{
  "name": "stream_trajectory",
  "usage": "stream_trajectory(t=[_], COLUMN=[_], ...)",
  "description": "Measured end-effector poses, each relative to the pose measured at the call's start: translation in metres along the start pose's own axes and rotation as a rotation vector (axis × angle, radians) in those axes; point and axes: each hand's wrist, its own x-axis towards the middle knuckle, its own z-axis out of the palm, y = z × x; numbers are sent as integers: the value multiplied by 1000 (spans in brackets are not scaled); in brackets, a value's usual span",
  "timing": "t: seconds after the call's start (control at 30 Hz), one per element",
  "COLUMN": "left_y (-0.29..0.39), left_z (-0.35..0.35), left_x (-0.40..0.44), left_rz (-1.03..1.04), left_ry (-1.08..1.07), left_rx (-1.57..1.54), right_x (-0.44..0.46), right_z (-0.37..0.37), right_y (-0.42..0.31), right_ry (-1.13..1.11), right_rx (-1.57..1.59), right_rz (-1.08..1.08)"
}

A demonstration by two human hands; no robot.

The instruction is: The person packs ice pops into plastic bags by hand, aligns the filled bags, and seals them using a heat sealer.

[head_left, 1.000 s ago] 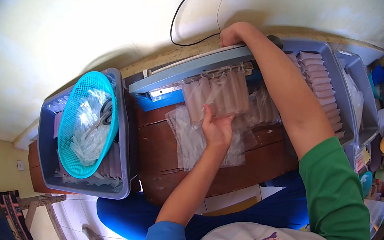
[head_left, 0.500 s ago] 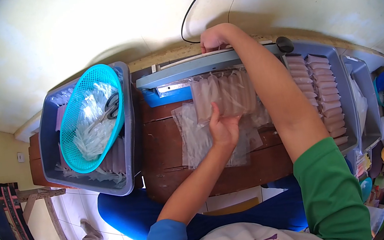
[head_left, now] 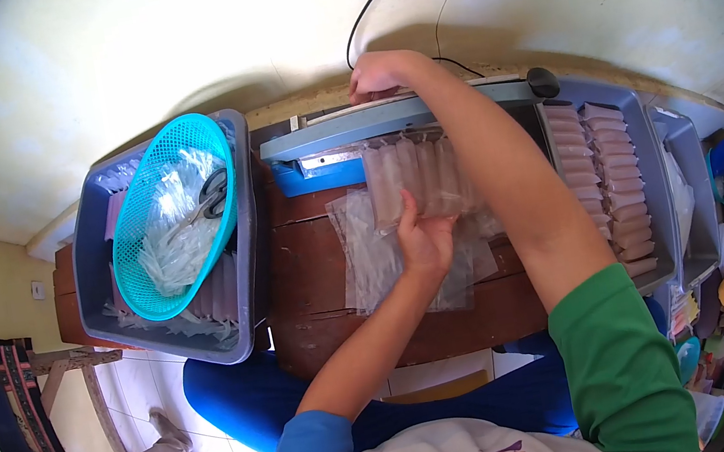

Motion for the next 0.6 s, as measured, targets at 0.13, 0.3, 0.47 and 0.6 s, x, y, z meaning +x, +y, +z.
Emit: stream_trajectory(t=[0.13, 0.3, 0.47, 0.6], left_y=[-3, -2, -2, -4], left_z=[-5, -3, -3, -2], left_x=[3, 3, 6, 5], left_rz=[14, 0, 9, 37], left_ry=[-15, -51, -42, -66], left_rx=[-20, -51, -56, -46], right_x=[-23, -111, -196, -218], right_z=[-10, -12, 5, 39], right_y=[3, 1, 32, 55], right_ry=[200, 787, 1164, 1285], right_rx=[162, -123, -201, -266], right_rz=[-142, -313, -320, -250])
